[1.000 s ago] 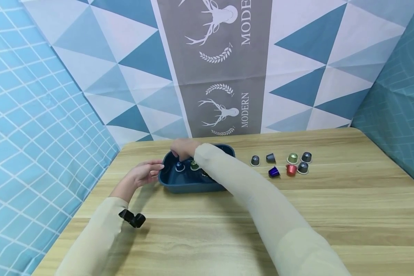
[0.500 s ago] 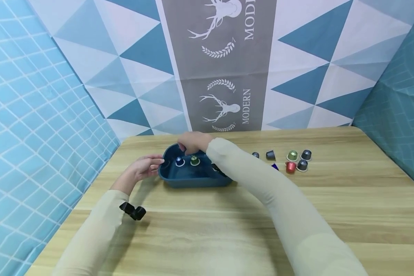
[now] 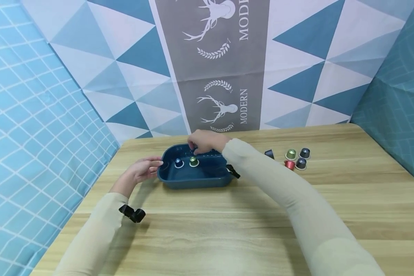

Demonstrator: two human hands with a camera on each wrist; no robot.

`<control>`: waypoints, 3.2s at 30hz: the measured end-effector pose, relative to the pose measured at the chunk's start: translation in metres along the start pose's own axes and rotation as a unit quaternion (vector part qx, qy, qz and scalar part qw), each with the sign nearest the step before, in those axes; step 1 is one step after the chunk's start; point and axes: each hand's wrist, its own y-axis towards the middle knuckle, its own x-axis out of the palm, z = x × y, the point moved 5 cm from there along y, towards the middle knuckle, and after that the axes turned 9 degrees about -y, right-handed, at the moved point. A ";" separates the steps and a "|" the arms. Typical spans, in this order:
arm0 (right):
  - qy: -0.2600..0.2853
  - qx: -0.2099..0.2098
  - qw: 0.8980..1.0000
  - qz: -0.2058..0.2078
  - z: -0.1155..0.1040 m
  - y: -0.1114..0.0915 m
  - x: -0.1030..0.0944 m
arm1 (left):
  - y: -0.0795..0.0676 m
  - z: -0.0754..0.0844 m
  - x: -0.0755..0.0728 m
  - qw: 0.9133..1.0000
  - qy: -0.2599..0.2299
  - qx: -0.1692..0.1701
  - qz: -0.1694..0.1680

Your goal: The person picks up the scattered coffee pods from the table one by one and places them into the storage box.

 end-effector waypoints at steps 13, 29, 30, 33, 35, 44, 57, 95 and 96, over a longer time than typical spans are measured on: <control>0.041 0.012 0.999 0.025 0.016 -0.025 0.011 | -0.003 -0.001 0.002 1.000 -0.003 0.008 -0.008; 0.083 0.003 0.993 0.085 0.031 -0.049 0.015 | -0.003 -0.001 0.000 1.000 -0.001 0.003 -0.008; 0.086 0.006 0.992 0.088 0.032 -0.051 0.016 | -0.003 -0.001 0.000 1.000 -0.002 0.003 -0.010; 0.093 0.017 0.991 0.093 0.034 -0.057 0.017 | -0.003 0.000 0.001 1.000 -0.001 0.004 -0.015; 0.095 0.026 0.991 0.092 0.036 -0.062 0.019 | -0.002 -0.001 0.001 1.000 0.000 0.003 -0.018; 0.098 0.047 0.987 0.117 0.044 -0.082 0.029 | -0.002 -0.002 0.000 1.000 -0.003 0.008 -0.016; 0.100 0.084 0.977 0.168 0.057 -0.113 0.043 | -0.003 -0.002 -0.001 1.000 -0.015 0.005 -0.015; 0.079 0.047 0.985 0.144 0.063 -0.135 0.081 | -0.005 -0.002 0.001 1.000 -0.029 0.005 -0.009; 0.080 0.045 0.986 0.141 0.062 -0.134 0.081 | -0.005 -0.002 0.000 1.000 -0.027 0.005 -0.007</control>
